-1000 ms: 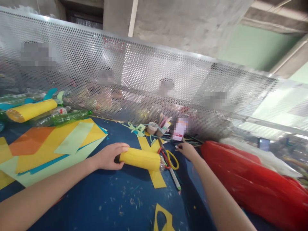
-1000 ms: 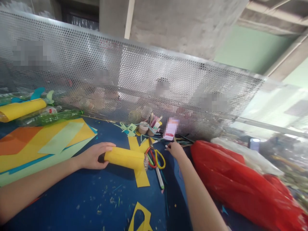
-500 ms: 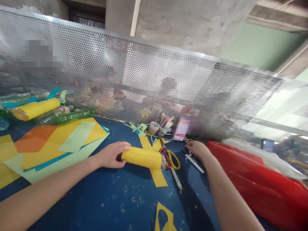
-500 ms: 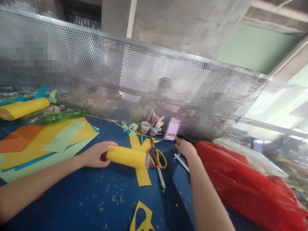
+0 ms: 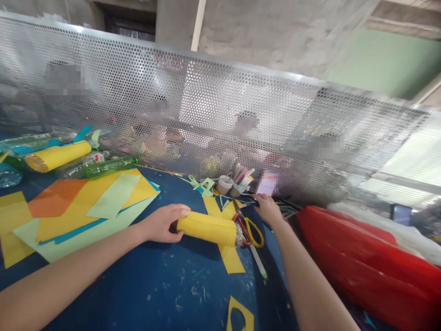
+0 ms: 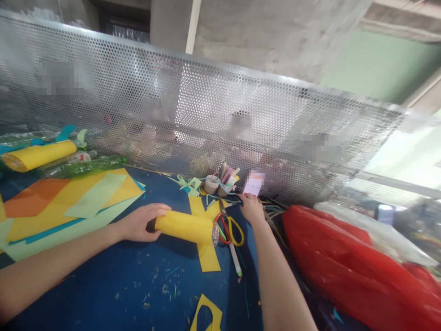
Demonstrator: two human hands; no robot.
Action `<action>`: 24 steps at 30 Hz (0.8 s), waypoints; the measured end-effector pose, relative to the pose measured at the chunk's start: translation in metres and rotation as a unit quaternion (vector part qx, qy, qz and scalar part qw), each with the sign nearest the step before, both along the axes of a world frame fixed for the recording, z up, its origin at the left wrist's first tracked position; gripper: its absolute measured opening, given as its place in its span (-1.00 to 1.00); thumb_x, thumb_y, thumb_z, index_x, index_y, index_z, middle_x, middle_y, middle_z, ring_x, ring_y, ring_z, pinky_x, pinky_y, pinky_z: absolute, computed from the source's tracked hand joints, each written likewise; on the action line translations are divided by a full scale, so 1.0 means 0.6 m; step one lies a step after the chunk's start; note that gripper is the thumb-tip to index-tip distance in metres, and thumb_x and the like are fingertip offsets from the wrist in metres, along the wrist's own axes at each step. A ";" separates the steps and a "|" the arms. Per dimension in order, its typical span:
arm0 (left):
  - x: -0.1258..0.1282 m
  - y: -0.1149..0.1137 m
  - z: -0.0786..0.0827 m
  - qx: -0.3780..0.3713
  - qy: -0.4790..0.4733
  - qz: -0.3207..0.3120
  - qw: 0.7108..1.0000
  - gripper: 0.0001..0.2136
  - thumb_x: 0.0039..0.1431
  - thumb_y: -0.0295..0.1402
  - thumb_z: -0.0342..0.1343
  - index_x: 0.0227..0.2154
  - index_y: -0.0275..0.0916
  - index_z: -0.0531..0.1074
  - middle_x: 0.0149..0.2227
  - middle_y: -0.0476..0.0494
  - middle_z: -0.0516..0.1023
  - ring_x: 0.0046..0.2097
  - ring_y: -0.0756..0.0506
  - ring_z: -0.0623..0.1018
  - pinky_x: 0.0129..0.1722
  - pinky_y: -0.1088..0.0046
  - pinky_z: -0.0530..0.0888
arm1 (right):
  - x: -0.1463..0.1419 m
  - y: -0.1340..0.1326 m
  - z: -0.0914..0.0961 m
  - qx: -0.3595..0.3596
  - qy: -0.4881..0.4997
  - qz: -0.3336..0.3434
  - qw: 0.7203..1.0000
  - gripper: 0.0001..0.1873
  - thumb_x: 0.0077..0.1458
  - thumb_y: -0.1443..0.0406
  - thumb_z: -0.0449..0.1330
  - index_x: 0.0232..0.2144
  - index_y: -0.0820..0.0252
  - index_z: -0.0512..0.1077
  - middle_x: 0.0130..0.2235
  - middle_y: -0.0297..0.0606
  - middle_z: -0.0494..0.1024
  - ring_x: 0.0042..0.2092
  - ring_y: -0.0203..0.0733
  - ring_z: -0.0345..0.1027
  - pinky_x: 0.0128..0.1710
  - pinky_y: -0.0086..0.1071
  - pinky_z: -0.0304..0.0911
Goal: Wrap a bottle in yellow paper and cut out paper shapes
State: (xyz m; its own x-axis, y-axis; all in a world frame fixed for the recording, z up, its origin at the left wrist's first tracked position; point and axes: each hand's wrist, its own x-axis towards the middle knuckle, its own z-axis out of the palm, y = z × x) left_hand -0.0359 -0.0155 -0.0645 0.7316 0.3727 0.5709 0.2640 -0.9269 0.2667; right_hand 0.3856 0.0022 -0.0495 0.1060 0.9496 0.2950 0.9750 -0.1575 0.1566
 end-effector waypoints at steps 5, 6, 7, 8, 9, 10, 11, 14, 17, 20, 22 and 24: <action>0.000 -0.001 0.000 0.002 -0.002 0.002 1.000 -0.56 -0.04 -0.36 0.09 -0.04 -0.21 0.21 0.05 -0.24 0.37 0.10 -0.18 0.37 0.07 0.23 0.35 | 0.013 0.014 -0.009 -0.046 0.005 0.043 0.998 -0.71 0.04 0.46 0.11 -0.18 0.21 0.50 -0.10 -0.07 0.48 -0.05 -0.09 0.32 -0.04 -0.33 0.15; 0.000 -0.001 0.000 0.002 -0.002 0.002 1.000 -0.56 -0.04 -0.36 0.10 -0.04 -0.22 0.21 0.05 -0.24 0.38 0.10 -0.18 0.37 0.07 0.23 0.35 | 0.016 0.016 -0.009 -0.056 0.008 0.047 0.997 -0.72 0.04 0.46 0.11 -0.20 0.22 0.50 -0.13 -0.09 0.50 -0.08 -0.13 0.35 -0.07 -0.37 0.16; 0.000 0.000 -0.001 0.002 -0.001 0.003 1.000 -0.56 -0.04 -0.36 0.10 -0.04 -0.22 0.22 0.05 -0.24 0.38 0.10 -0.18 0.36 0.08 0.24 0.35 | 0.019 0.016 -0.010 -0.064 0.011 0.048 0.997 -0.73 0.05 0.46 0.10 -0.21 0.23 0.50 -0.16 -0.10 0.53 -0.12 -0.14 0.37 -0.11 -0.39 0.18; 0.001 0.000 -0.001 0.001 -0.001 0.003 1.000 -0.56 -0.04 -0.36 0.10 -0.04 -0.22 0.22 0.05 -0.24 0.37 0.10 -0.18 0.36 0.08 0.24 0.35 | 0.021 0.016 -0.009 -0.072 0.013 0.046 0.996 -0.75 0.05 0.45 0.10 -0.22 0.24 0.50 -0.19 -0.10 0.54 -0.15 -0.15 0.39 -0.14 -0.40 0.19; 0.001 0.000 -0.002 0.000 -0.002 0.004 1.000 -0.56 -0.04 -0.35 0.10 -0.04 -0.22 0.22 0.05 -0.24 0.37 0.10 -0.18 0.36 0.08 0.25 0.35 | 0.023 0.015 -0.009 -0.078 0.014 0.043 0.996 -0.75 0.05 0.44 0.10 -0.22 0.26 0.50 -0.20 -0.09 0.55 -0.17 -0.14 0.40 -0.17 -0.40 0.20; 0.001 0.001 -0.002 0.000 -0.003 0.004 1.000 -0.57 -0.04 -0.35 0.10 -0.04 -0.22 0.22 0.05 -0.25 0.37 0.10 -0.18 0.37 0.08 0.25 0.35 | 0.025 0.014 -0.008 -0.084 0.015 0.042 0.995 -0.76 0.06 0.43 0.10 -0.22 0.27 0.50 -0.21 -0.08 0.56 -0.18 -0.14 0.41 -0.19 -0.40 0.21; 0.001 0.001 -0.002 0.000 -0.003 0.005 1.000 -0.57 -0.04 -0.35 0.10 -0.04 -0.22 0.22 0.05 -0.24 0.37 0.09 -0.18 0.37 0.08 0.26 0.35 | 0.026 0.012 -0.006 -0.091 0.015 0.042 0.995 -0.76 0.06 0.43 0.10 -0.22 0.27 0.50 -0.21 -0.08 0.56 -0.18 -0.14 0.42 -0.20 -0.41 0.21; 0.001 0.002 -0.002 0.000 0.001 0.006 1.000 -0.57 -0.03 -0.35 0.10 -0.04 -0.22 0.22 0.04 -0.24 0.38 0.09 -0.18 0.37 0.08 0.25 0.35 | 0.029 0.002 0.002 -0.117 0.014 0.049 0.992 -0.79 0.06 0.42 0.11 -0.28 0.26 0.52 -0.22 -0.09 0.58 -0.18 -0.14 0.43 -0.19 -0.43 0.20; 0.001 0.002 -0.003 -0.004 0.001 0.005 1.000 -0.56 -0.03 -0.35 0.10 -0.03 -0.21 0.21 0.05 -0.23 0.38 0.09 -0.18 0.37 0.08 0.23 0.34 | 0.035 -0.015 0.016 -0.139 0.015 0.044 0.989 -0.81 0.01 0.44 0.12 -0.43 0.21 0.54 -0.31 -0.16 0.60 -0.24 -0.15 0.44 -0.23 -0.44 0.21; 0.000 0.002 -0.003 -0.006 0.001 0.006 1.000 -0.54 -0.03 -0.34 0.10 -0.02 -0.21 0.22 0.05 -0.22 0.38 0.09 -0.18 0.36 0.08 0.23 0.34 | 0.051 -0.038 0.039 -0.146 0.020 0.024 0.989 -0.81 -0.11 0.48 0.16 -0.56 0.15 0.52 -0.43 -0.26 0.58 -0.33 -0.17 0.44 -0.30 -0.45 0.22; 0.000 0.002 -0.003 -0.008 0.001 0.007 1.000 -0.54 -0.03 -0.34 0.10 -0.01 -0.21 0.22 0.05 -0.22 0.38 0.10 -0.18 0.36 0.08 0.23 0.34 | 0.067 -0.055 0.057 -0.145 0.026 0.007 0.989 -0.81 -0.16 0.49 0.19 -0.64 0.14 0.49 -0.49 -0.28 0.56 -0.39 -0.18 0.42 -0.36 -0.44 0.20; 0.000 0.001 -0.003 -0.011 -0.002 0.006 1.000 -0.54 -0.03 -0.34 0.10 -0.01 -0.20 0.22 0.05 -0.22 0.38 0.10 -0.18 0.36 0.08 0.22 0.34 | 0.085 -0.071 0.075 -0.140 0.035 -0.015 0.989 -0.78 -0.21 0.50 0.22 -0.74 0.14 0.45 -0.57 -0.29 0.52 -0.47 -0.21 0.38 -0.43 -0.44 0.17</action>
